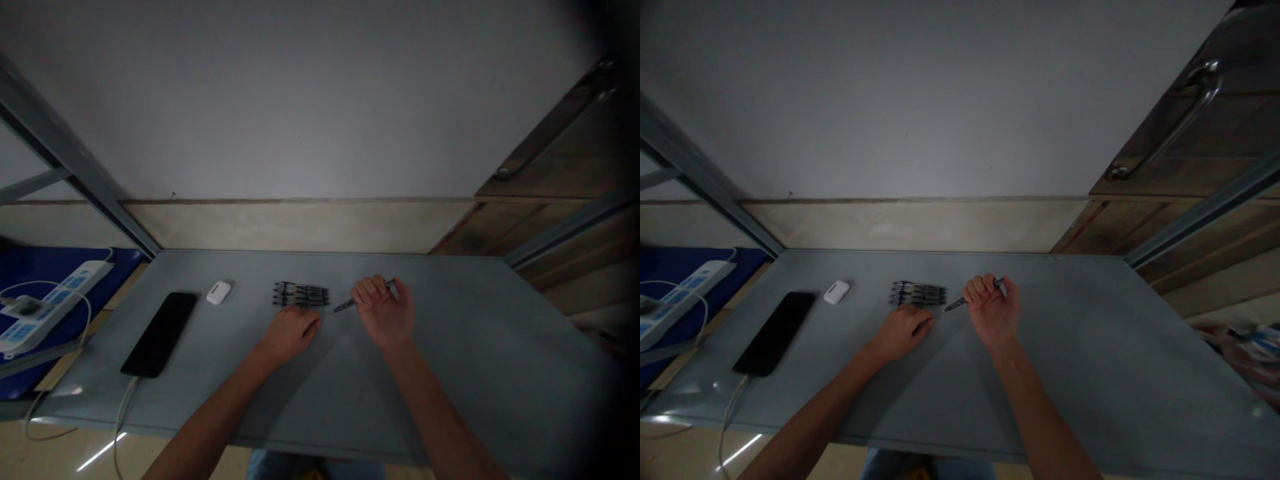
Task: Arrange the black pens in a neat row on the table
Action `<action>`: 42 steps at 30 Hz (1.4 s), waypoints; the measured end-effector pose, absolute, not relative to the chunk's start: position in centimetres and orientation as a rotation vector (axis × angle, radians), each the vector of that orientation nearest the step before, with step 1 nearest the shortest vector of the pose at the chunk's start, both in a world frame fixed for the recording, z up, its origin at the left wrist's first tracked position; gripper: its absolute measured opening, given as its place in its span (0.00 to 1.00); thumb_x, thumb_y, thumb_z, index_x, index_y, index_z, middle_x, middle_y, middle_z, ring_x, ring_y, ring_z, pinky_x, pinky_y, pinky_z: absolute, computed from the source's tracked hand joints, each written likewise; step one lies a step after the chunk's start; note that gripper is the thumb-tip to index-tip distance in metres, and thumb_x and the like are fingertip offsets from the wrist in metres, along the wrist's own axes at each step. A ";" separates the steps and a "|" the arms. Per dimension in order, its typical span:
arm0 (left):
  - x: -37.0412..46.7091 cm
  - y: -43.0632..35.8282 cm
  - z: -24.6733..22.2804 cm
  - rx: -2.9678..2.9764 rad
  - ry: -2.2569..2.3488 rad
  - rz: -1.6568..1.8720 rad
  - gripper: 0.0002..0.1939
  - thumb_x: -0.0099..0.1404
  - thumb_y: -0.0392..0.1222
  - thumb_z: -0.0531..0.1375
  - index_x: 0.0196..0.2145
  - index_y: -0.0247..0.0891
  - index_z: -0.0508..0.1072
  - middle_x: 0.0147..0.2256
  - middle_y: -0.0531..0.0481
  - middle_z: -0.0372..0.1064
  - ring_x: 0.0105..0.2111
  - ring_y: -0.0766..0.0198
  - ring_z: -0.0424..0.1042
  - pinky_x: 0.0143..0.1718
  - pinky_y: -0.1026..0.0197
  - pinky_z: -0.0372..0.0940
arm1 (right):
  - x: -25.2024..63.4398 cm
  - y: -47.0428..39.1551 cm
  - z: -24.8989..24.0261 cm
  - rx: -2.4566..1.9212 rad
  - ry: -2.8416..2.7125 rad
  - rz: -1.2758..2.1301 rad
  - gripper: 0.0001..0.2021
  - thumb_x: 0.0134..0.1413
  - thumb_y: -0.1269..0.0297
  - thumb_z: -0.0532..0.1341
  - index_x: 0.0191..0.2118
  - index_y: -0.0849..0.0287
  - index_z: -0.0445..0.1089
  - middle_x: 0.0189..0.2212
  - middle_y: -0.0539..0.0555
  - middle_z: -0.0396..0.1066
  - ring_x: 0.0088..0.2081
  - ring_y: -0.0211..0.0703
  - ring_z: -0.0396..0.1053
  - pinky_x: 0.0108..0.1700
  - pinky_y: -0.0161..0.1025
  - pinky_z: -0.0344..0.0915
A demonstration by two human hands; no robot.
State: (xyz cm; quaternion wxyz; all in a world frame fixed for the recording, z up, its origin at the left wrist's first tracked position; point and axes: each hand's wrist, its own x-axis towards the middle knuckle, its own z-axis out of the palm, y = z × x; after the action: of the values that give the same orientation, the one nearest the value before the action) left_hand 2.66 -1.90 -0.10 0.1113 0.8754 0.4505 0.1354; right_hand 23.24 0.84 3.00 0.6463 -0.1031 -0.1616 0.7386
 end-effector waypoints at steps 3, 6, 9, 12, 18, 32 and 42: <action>2.7 -1.9 0.0 2.563 1.320 0.396 0.13 0.71 0.44 0.48 0.37 0.39 0.71 0.32 0.48 0.72 0.35 0.59 0.71 0.40 0.59 0.62 | 23.2 0.7 3.1 -0.253 -0.389 1.682 0.19 0.55 0.58 0.56 0.23 0.57 0.44 0.20 0.46 0.44 0.22 0.37 0.49 0.26 0.38 0.57; 2.7 -1.9 0.0 2.557 1.313 0.401 0.14 0.71 0.44 0.48 0.38 0.39 0.71 0.32 0.48 0.73 0.35 0.59 0.71 0.41 0.58 0.62 | 23.0 0.6 3.3 -0.272 -0.427 1.671 0.19 0.55 0.58 0.56 0.22 0.57 0.44 0.19 0.46 0.44 0.22 0.37 0.48 0.26 0.38 0.56; 2.8 -1.9 0.0 2.554 1.312 0.402 0.14 0.71 0.44 0.48 0.38 0.39 0.71 0.32 0.48 0.73 0.35 0.59 0.71 0.41 0.58 0.62 | 22.8 0.5 3.6 -0.289 -0.445 1.660 0.20 0.56 0.55 0.55 0.22 0.57 0.44 0.19 0.46 0.44 0.22 0.37 0.49 0.26 0.38 0.55; 2.8 -1.9 0.0 2.555 1.318 0.393 0.14 0.71 0.44 0.48 0.37 0.39 0.71 0.32 0.48 0.73 0.35 0.59 0.71 0.41 0.58 0.62 | 22.8 0.4 3.8 -0.285 -0.445 1.664 0.21 0.56 0.53 0.55 0.22 0.57 0.44 0.19 0.46 0.45 0.22 0.37 0.49 0.26 0.38 0.56; 2.7 -1.9 -0.1 2.562 1.315 0.396 0.13 0.70 0.43 0.48 0.39 0.38 0.71 0.32 0.47 0.73 0.36 0.59 0.71 0.42 0.58 0.62 | 22.9 0.4 3.6 -0.253 -0.447 1.673 0.21 0.54 0.58 0.57 0.22 0.57 0.43 0.19 0.46 0.44 0.22 0.37 0.48 0.26 0.38 0.56; 2.8 -2.1 0.2 2.563 1.324 0.387 0.13 0.71 0.43 0.49 0.39 0.39 0.71 0.33 0.47 0.73 0.36 0.59 0.71 0.42 0.57 0.63 | 22.9 0.3 3.8 -0.291 -0.440 1.644 0.22 0.55 0.53 0.56 0.22 0.56 0.42 0.19 0.46 0.43 0.22 0.38 0.49 0.25 0.39 0.55; 2.9 -2.2 0.3 2.619 1.314 0.364 0.15 0.71 0.44 0.47 0.35 0.38 0.71 0.31 0.48 0.72 0.34 0.59 0.71 0.41 0.57 0.63 | 23.1 0.3 3.7 -0.298 -0.447 1.640 0.22 0.55 0.55 0.56 0.22 0.56 0.42 0.19 0.46 0.44 0.22 0.38 0.50 0.25 0.39 0.56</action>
State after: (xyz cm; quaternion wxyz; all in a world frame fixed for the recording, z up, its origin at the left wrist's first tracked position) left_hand 2.85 -2.25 0.29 0.0944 0.8831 0.4429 0.1229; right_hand 23.08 0.28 3.71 0.6503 -0.1311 -0.1966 0.7220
